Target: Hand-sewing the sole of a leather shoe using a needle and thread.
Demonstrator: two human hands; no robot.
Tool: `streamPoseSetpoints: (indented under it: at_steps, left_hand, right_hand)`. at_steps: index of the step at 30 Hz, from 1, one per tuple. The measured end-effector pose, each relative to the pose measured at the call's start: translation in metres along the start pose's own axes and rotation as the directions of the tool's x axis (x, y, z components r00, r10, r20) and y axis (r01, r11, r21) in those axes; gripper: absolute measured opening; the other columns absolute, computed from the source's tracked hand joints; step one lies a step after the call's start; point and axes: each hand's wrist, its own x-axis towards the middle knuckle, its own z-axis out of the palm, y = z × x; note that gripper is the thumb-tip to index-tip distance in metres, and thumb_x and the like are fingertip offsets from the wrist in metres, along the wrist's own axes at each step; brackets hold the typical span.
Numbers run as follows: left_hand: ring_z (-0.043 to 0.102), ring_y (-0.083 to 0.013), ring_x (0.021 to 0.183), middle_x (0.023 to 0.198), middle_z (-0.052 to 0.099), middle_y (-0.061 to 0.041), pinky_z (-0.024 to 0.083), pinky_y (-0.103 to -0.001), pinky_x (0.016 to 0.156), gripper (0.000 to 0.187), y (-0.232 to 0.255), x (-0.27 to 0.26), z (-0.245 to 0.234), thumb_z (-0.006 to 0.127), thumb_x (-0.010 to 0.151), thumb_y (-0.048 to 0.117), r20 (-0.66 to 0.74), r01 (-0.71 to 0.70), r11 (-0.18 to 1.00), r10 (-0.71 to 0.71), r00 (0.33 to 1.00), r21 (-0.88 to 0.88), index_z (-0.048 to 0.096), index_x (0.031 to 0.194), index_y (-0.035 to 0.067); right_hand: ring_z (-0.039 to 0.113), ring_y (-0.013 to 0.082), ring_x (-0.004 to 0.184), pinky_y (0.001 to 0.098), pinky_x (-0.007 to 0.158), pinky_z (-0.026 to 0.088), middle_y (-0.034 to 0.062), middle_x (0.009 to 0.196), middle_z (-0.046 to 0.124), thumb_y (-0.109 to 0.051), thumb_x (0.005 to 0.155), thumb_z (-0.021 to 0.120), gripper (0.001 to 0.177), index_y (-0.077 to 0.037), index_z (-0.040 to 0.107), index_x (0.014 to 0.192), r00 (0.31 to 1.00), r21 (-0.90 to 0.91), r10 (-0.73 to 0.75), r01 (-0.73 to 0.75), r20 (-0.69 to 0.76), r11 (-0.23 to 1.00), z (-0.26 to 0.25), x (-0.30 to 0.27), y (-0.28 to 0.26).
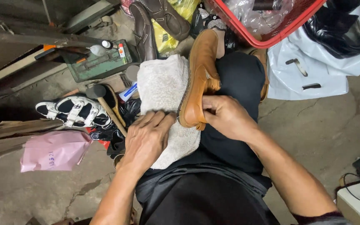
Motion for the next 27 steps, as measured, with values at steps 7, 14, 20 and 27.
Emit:
streamPoseSetpoints:
  at_steps: [7,14,20,27]
  left_hand:
    - [0.064,-0.0259,0.07,0.07,0.06,-0.003,0.052,-0.036,0.064,0.021,0.006,0.005,0.005,0.051,0.099,0.011,0.042,0.013,0.999,-0.015,0.999,0.049,0.066,0.087,0.019]
    - [0.067,-0.0263,0.071,0.072,0.066,-0.005,0.055,-0.037,0.068,0.021,0.012,0.003,0.004,0.049,0.1,0.007,0.072,0.132,0.991,-0.131,0.989,0.002,0.067,0.094,0.016]
    - [0.071,-0.0384,0.072,0.075,0.071,-0.015,0.056,-0.049,0.061,0.026,0.01,0.005,-0.009,0.054,0.105,0.033,0.254,0.215,0.954,-0.16,0.954,-0.209,0.065,0.096,0.012]
    - [0.072,-0.0331,0.064,0.062,0.068,-0.009,0.054,-0.044,0.058,0.048,0.016,-0.002,-0.03,0.058,0.098,0.06,0.292,0.347,0.934,-0.356,0.888,0.081,0.063,0.077,0.017]
  right_hand:
    - [0.057,0.0131,0.053,0.0296,0.055,0.057,0.0075,0.096,0.081,-0.014,0.094,0.067,0.019,-0.001,0.073,0.107,0.983,0.087,0.085,-0.1,0.162,0.991,0.009,0.014,0.039]
    - [0.062,0.0123,0.042,0.0266,0.042,0.055,0.0074,0.094,0.083,0.002,0.089,0.057,0.023,-0.003,0.076,0.101,0.981,0.012,0.154,-0.156,0.121,0.988,-0.004,-0.004,0.019]
    - [0.078,0.0257,0.081,0.036,0.065,0.062,0.0126,0.096,0.081,-0.001,0.092,0.064,0.023,-0.002,0.079,0.11,0.991,-0.215,-0.049,0.022,-0.122,0.976,0.014,-0.025,0.043]
    - [0.078,0.0298,0.083,0.037,0.064,0.061,0.0147,0.094,0.081,0.001,0.093,0.064,0.021,-0.002,0.079,0.108,0.948,-0.162,-0.254,0.224,-0.193,0.961,0.016,-0.031,0.022]
